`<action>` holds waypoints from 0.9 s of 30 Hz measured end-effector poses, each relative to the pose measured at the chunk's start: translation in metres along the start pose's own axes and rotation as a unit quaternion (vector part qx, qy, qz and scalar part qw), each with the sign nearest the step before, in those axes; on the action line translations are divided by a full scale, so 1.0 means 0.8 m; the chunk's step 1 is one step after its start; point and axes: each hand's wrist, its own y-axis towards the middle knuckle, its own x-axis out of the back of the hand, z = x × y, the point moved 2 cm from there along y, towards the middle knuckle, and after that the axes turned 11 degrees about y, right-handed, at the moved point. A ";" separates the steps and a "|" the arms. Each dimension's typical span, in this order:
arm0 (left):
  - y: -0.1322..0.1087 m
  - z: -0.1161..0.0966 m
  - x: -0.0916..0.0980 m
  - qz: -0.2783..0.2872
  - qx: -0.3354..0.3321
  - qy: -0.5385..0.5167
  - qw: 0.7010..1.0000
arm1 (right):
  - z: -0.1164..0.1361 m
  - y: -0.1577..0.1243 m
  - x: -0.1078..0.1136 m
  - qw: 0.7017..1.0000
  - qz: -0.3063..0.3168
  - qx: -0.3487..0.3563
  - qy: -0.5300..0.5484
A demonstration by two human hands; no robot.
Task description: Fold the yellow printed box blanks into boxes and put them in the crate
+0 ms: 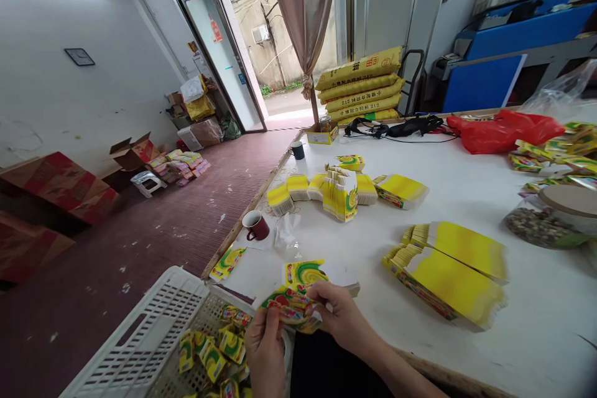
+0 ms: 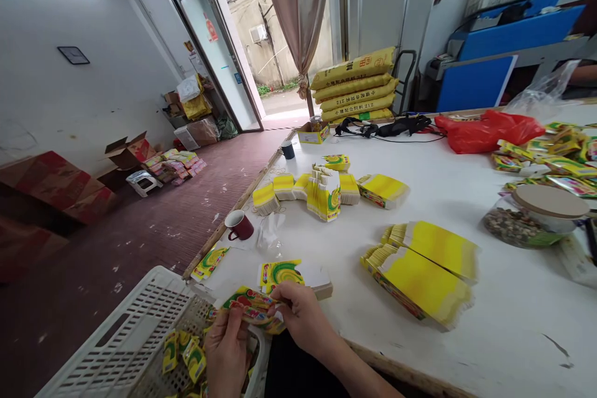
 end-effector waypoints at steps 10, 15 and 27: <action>0.000 -0.015 0.027 0.334 -0.022 0.341 0.878 | 0.027 -0.002 -0.004 0.909 0.171 0.270 -0.267; -0.014 0.015 -0.003 0.214 -0.027 0.367 0.905 | 0.020 -0.018 -0.015 0.917 -0.026 0.302 -0.260; -0.019 0.009 -0.004 0.085 -0.102 0.393 0.910 | -0.017 -0.049 -0.033 0.985 -0.134 0.032 0.099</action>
